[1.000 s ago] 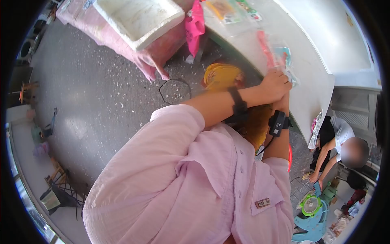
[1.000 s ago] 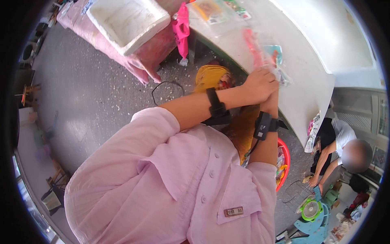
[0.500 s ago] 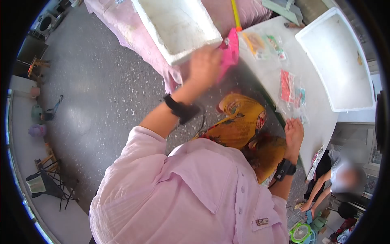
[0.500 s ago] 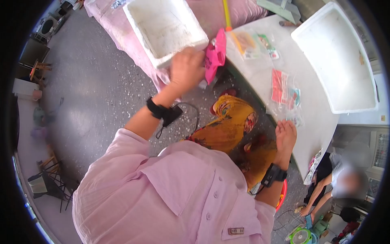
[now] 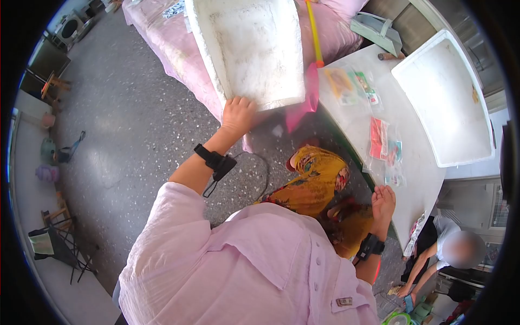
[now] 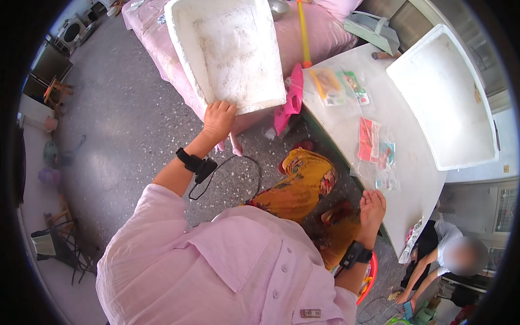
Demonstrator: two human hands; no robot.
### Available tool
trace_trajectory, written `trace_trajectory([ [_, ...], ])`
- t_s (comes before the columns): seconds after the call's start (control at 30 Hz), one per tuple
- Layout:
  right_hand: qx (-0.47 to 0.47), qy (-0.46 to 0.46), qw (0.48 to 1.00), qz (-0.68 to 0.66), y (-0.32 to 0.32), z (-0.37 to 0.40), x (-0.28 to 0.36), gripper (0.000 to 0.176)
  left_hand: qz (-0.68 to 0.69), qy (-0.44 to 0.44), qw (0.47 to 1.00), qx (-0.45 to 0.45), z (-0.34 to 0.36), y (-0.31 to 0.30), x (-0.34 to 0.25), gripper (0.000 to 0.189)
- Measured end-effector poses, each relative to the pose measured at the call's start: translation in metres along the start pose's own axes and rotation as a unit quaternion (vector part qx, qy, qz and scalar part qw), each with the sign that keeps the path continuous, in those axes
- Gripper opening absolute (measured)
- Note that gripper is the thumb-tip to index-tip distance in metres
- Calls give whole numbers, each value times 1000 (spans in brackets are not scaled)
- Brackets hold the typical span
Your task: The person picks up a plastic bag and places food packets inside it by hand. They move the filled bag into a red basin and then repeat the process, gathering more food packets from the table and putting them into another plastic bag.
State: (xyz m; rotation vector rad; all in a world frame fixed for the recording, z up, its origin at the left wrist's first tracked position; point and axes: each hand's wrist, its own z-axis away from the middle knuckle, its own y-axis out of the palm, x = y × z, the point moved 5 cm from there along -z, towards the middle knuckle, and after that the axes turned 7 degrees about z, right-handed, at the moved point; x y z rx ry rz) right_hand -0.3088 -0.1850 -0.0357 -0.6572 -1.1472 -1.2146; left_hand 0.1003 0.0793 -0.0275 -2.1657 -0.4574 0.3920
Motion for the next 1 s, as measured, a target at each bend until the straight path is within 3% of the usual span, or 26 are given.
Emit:
trace_trajectory([
  [0.13,-6,-3,1000,-5,-1,-3,0,23,2,2,1000,7,-1,-1,5,7],
  [0.33,1,-7,1000,-20,1,-4,-1,21,-27,-3,994,101,-8,10,17,5],
  [0.43,3,-19,999,-30,-3,-3,4,19,12,-75,966,246,-21,22,35,11],
  [0.47,6,-23,999,-33,-5,-2,6,18,63,-122,933,333,-32,18,39,20],
  [0.57,11,-33,999,-40,-12,-1,9,18,233,-154,940,193,-68,4,59,26],
  [0.67,14,-36,998,-41,-15,1,9,19,133,39,982,130,-82,46,84,27],
  [0.77,6,-45,998,-52,-19,4,15,19,65,-1,959,275,-84,75,100,26],
  [0.87,0,-52,997,-61,-19,11,14,19,26,-122,947,296,-87,71,102,24],
  [0.97,19,-59,996,-69,-21,15,16,21,149,-201,948,194,-111,44,98,27],
  [1.0,8,-64,995,-75,-28,21,16,21,152,-189,950,196,-120,47,89,27],
])
